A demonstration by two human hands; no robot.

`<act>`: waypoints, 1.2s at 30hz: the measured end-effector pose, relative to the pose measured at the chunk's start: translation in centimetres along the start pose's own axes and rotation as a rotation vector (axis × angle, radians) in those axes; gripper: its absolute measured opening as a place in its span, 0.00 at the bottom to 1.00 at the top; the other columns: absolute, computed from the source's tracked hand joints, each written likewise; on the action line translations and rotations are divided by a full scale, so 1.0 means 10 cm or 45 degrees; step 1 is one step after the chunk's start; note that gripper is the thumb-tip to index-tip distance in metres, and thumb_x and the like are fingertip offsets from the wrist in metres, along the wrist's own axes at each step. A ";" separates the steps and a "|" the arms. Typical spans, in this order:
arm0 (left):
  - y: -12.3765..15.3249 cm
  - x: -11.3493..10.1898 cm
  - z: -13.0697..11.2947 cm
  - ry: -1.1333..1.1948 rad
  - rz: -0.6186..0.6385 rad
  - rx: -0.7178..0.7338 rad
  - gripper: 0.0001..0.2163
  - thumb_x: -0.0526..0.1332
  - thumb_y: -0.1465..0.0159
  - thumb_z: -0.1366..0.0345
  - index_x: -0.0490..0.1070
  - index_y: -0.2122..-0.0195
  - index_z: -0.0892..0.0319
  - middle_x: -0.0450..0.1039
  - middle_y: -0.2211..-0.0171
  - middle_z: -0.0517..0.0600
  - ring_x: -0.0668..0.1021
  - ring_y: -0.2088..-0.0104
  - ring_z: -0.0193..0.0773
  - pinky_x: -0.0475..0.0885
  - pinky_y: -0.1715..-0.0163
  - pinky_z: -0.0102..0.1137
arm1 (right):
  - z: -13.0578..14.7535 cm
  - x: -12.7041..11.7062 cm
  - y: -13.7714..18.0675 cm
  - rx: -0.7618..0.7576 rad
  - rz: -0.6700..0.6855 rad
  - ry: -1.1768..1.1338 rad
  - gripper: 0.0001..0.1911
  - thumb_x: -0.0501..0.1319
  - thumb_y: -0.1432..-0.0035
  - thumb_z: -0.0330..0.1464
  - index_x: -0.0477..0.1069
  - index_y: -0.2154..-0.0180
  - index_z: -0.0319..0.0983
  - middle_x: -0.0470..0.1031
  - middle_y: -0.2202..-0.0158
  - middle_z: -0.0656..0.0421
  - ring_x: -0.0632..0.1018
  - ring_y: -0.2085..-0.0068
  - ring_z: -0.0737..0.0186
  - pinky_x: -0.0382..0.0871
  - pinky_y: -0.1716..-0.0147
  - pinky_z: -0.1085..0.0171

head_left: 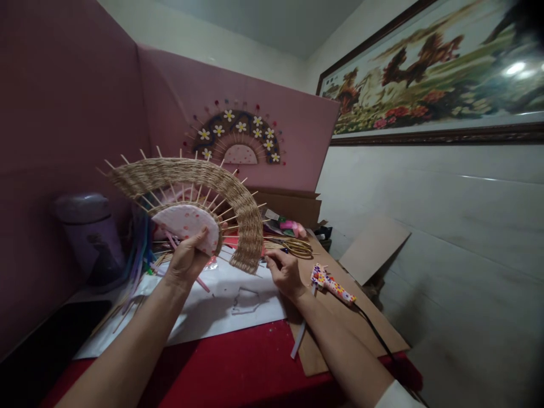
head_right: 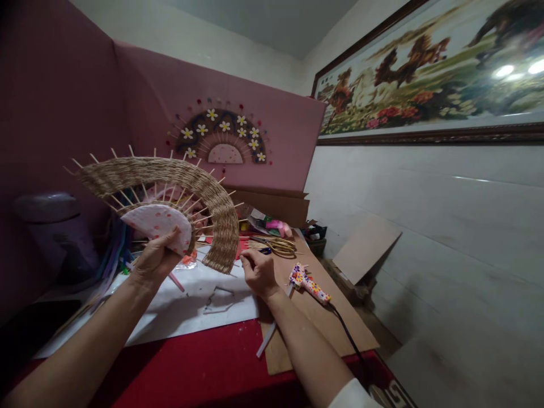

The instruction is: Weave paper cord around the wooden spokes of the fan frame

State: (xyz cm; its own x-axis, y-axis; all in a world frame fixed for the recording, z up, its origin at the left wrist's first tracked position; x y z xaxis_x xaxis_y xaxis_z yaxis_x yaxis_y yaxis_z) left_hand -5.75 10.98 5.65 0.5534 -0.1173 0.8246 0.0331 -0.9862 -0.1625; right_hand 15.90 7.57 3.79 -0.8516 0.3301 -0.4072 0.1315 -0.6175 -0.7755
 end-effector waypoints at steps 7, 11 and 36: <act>-0.12 0.19 0.02 0.011 -0.064 -0.003 0.12 0.51 0.40 0.77 0.71 0.59 0.64 0.77 0.67 0.55 0.78 0.65 0.39 0.75 0.64 0.32 | -0.15 -0.06 -0.05 0.102 -0.181 -0.201 0.08 0.56 0.45 0.33 0.72 0.67 0.38 0.74 0.70 0.57 0.73 0.68 0.64 0.67 0.66 0.66; -0.26 0.30 0.10 0.133 0.001 -0.087 0.13 0.51 0.39 0.75 0.69 0.54 0.65 0.77 0.65 0.58 0.78 0.62 0.42 0.74 0.60 0.36 | -0.37 -0.03 -0.09 0.280 -0.259 -0.408 0.09 0.57 0.47 0.35 0.72 0.69 0.37 0.73 0.75 0.59 0.72 0.75 0.66 0.67 0.75 0.68; -0.48 0.43 0.04 0.215 0.063 -0.059 0.16 0.52 0.39 0.75 0.66 0.49 0.62 0.76 0.60 0.58 0.77 0.58 0.45 0.73 0.57 0.39 | -0.11 -0.20 -0.10 0.005 -0.243 -0.132 0.08 0.57 0.46 0.28 0.74 0.65 0.41 0.78 0.65 0.56 0.77 0.63 0.61 0.71 0.61 0.61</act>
Point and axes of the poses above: each hand's wrist, its own y-axis away from the middle knuckle, its own x-axis out of the palm, z = x × y, the point moved 7 cm from there along -y, towards the middle knuckle
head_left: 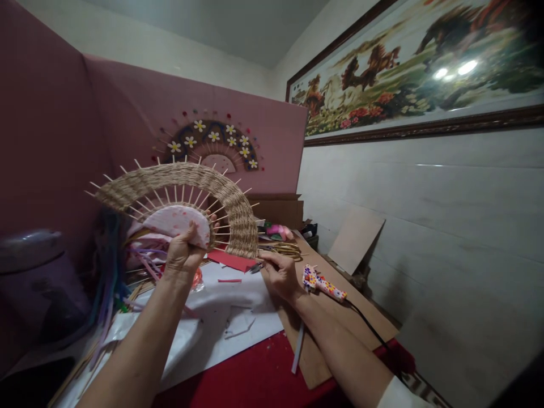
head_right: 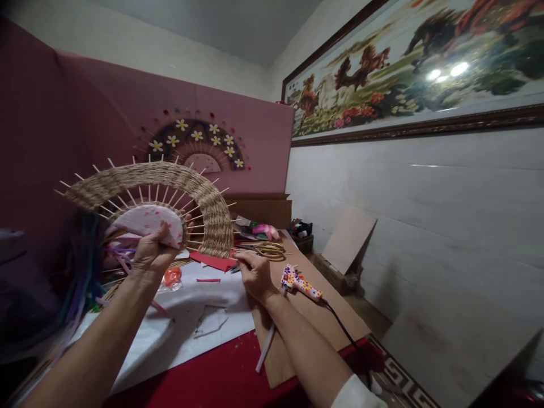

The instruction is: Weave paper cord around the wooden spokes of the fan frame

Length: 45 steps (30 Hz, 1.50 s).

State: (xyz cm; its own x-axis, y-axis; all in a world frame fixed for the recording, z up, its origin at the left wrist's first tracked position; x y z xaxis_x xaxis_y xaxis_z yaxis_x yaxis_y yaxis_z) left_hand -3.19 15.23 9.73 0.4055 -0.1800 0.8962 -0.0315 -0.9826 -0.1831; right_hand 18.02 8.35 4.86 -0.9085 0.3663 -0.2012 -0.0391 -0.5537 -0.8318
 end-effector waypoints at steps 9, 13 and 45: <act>0.02 0.01 0.03 -0.035 0.004 -0.010 0.15 0.50 0.39 0.75 0.68 0.52 0.65 0.77 0.63 0.59 0.77 0.59 0.45 0.73 0.59 0.39 | 0.23 0.10 0.04 -0.192 0.211 0.293 0.09 0.55 0.44 0.29 0.73 0.64 0.40 0.76 0.70 0.56 0.75 0.68 0.63 0.67 0.66 0.65; 0.02 0.00 0.08 0.046 -0.021 0.011 0.15 0.52 0.39 0.74 0.68 0.52 0.64 0.76 0.62 0.60 0.77 0.59 0.45 0.73 0.58 0.39 | 0.31 0.10 0.07 -0.287 0.182 0.467 0.09 0.54 0.44 0.28 0.72 0.64 0.39 0.74 0.73 0.57 0.74 0.72 0.65 0.64 0.71 0.67; 0.04 -0.06 0.09 0.068 -0.167 -0.026 0.16 0.51 0.38 0.73 0.64 0.48 0.66 0.77 0.64 0.60 0.78 0.62 0.44 0.74 0.60 0.39 | 0.00 -0.12 -0.04 0.135 -0.221 0.074 0.09 0.57 0.45 0.35 0.73 0.71 0.38 0.73 0.74 0.59 0.72 0.71 0.65 0.64 0.68 0.67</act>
State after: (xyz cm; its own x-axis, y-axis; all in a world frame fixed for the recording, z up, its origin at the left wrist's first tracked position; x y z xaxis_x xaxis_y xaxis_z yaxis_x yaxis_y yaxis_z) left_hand -2.59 14.95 8.79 0.3580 -0.0513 0.9323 0.0000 -0.9985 -0.0550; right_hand 19.11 8.13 5.40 -0.8589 0.5039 -0.0917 -0.2390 -0.5528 -0.7983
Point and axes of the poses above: each hand's wrist, its own y-axis away from the middle knuckle, its own x-axis out of the palm, z = x × y, the point moved 7 cm from there along -y, towards the middle knuckle
